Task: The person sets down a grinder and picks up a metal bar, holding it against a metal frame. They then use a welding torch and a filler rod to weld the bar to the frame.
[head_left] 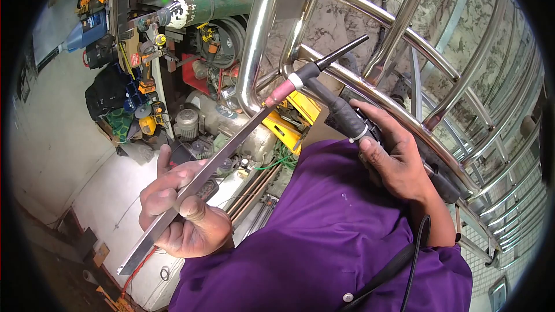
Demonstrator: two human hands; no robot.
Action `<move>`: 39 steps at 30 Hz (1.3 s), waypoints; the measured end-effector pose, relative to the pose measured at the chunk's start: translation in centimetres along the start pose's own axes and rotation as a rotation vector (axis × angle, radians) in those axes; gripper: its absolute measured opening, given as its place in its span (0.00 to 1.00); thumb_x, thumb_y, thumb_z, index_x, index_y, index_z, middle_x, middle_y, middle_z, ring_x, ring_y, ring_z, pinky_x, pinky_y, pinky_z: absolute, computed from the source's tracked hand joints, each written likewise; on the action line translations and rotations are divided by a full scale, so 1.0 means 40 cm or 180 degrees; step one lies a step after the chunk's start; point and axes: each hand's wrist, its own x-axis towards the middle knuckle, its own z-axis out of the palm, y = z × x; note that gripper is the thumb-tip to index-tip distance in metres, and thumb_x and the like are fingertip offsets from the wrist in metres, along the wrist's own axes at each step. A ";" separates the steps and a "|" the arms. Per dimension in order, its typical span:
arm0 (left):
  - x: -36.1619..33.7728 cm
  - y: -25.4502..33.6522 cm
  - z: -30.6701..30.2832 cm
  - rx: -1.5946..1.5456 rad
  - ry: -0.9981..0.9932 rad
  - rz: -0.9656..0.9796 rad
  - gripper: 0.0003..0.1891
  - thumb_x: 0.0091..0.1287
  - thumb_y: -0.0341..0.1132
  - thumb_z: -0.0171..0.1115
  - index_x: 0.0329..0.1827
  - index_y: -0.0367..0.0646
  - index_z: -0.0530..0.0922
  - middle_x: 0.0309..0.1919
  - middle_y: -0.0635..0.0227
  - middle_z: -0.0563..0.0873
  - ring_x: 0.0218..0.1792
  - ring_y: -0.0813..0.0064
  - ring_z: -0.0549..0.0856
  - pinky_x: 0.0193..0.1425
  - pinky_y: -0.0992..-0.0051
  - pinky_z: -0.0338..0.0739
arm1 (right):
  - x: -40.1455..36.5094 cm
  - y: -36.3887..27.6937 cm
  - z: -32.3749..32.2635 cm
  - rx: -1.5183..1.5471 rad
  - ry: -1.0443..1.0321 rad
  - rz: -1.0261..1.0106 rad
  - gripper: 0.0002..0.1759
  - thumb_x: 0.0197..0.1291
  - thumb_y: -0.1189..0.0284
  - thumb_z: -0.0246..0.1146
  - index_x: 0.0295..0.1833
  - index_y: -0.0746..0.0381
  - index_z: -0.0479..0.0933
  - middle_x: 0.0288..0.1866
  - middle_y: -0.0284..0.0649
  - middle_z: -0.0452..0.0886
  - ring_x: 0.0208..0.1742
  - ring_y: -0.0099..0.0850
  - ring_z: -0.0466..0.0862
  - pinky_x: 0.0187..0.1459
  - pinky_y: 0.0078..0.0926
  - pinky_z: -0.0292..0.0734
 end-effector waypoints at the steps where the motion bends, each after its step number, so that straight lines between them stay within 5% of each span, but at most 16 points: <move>1: -0.008 -0.007 -0.019 0.0061 -0.0009 -0.0037 0.22 0.84 0.48 0.63 0.63 0.37 0.74 0.42 0.58 0.84 0.39 0.66 0.87 0.73 0.38 0.79 | -0.002 -0.009 0.000 -0.0100 0.0010 0.0026 0.30 0.80 0.69 0.63 0.83 0.62 0.69 0.66 0.39 0.79 0.60 0.25 0.78 0.63 0.27 0.74; 3: -0.009 0.000 -0.014 0.0039 0.0100 -0.0176 0.18 0.82 0.45 0.64 0.60 0.38 0.76 0.41 0.60 0.83 0.39 0.67 0.85 0.74 0.38 0.78 | -0.005 -0.027 0.001 -0.0301 0.0027 0.0078 0.29 0.79 0.72 0.61 0.83 0.61 0.69 0.55 0.35 0.81 0.49 0.22 0.79 0.53 0.24 0.75; 4: -0.009 0.003 -0.011 0.0027 0.0155 -0.0245 0.17 0.81 0.43 0.65 0.58 0.39 0.76 0.40 0.61 0.82 0.39 0.67 0.84 0.74 0.39 0.78 | -0.004 -0.016 0.004 -0.0261 0.0047 -0.0030 0.31 0.79 0.72 0.60 0.84 0.59 0.68 0.41 0.30 0.81 0.36 0.16 0.77 0.39 0.20 0.75; 5: -0.014 0.008 -0.024 -0.0149 0.0078 -0.0373 0.11 0.79 0.35 0.65 0.59 0.43 0.77 0.42 0.59 0.84 0.39 0.62 0.89 0.78 0.37 0.74 | -0.004 -0.018 0.003 -0.0206 0.0044 -0.0014 0.31 0.79 0.71 0.61 0.84 0.60 0.68 0.49 0.34 0.81 0.42 0.20 0.78 0.47 0.23 0.76; 8: 0.012 0.020 0.011 -0.0222 -0.0031 -0.0165 0.13 0.83 0.38 0.64 0.61 0.45 0.72 0.44 0.56 0.85 0.40 0.59 0.93 0.79 0.36 0.71 | -0.002 -0.010 -0.002 -0.0023 0.0106 -0.0166 0.33 0.79 0.67 0.66 0.85 0.61 0.67 0.68 0.42 0.81 0.55 0.27 0.83 0.63 0.29 0.78; 9: 0.008 0.016 0.002 -0.0037 -0.0121 -0.0185 0.17 0.84 0.47 0.61 0.61 0.45 0.68 0.44 0.56 0.85 0.40 0.60 0.93 0.77 0.37 0.73 | 0.007 0.021 -0.011 -0.0471 0.0266 -0.0587 0.34 0.80 0.66 0.66 0.85 0.61 0.66 0.70 0.42 0.80 0.59 0.28 0.82 0.65 0.30 0.77; 12: 0.004 0.004 0.008 -0.0160 0.0021 -0.0084 0.23 0.82 0.49 0.64 0.65 0.39 0.72 0.44 0.55 0.86 0.41 0.58 0.93 0.79 0.32 0.68 | 0.005 0.011 -0.021 -0.0613 0.0338 -0.0581 0.35 0.80 0.65 0.67 0.86 0.62 0.65 0.76 0.43 0.77 0.71 0.31 0.78 0.73 0.32 0.71; 16: 0.011 0.010 0.003 -0.0089 -0.0118 -0.0092 0.17 0.84 0.46 0.61 0.61 0.44 0.69 0.44 0.57 0.85 0.40 0.59 0.94 0.77 0.35 0.71 | 0.005 0.017 -0.012 -0.0292 0.0239 -0.0676 0.35 0.80 0.64 0.66 0.85 0.62 0.66 0.77 0.43 0.75 0.77 0.32 0.73 0.78 0.32 0.66; 23: 0.013 0.020 0.003 0.0008 -0.0139 -0.0206 0.17 0.83 0.48 0.61 0.61 0.47 0.69 0.44 0.59 0.84 0.40 0.59 0.94 0.78 0.34 0.70 | 0.005 0.016 -0.009 -0.0012 0.0103 -0.0205 0.33 0.80 0.64 0.66 0.83 0.63 0.68 0.76 0.43 0.77 0.75 0.31 0.74 0.76 0.31 0.67; 34: 0.012 0.019 0.001 0.0073 -0.0152 -0.0235 0.18 0.83 0.49 0.61 0.61 0.48 0.69 0.44 0.60 0.84 0.40 0.60 0.94 0.79 0.33 0.69 | 0.000 -0.006 -0.009 0.0349 -0.0100 0.0183 0.32 0.81 0.64 0.64 0.84 0.63 0.67 0.60 0.33 0.78 0.46 0.18 0.74 0.48 0.20 0.73; 39: 0.013 0.020 0.003 0.0104 -0.0142 -0.0231 0.19 0.83 0.50 0.61 0.60 0.48 0.68 0.45 0.60 0.84 0.40 0.61 0.94 0.79 0.33 0.69 | 0.003 -0.003 -0.006 0.0279 -0.0049 0.0038 0.31 0.81 0.67 0.64 0.84 0.63 0.67 0.58 0.34 0.80 0.47 0.20 0.76 0.52 0.21 0.75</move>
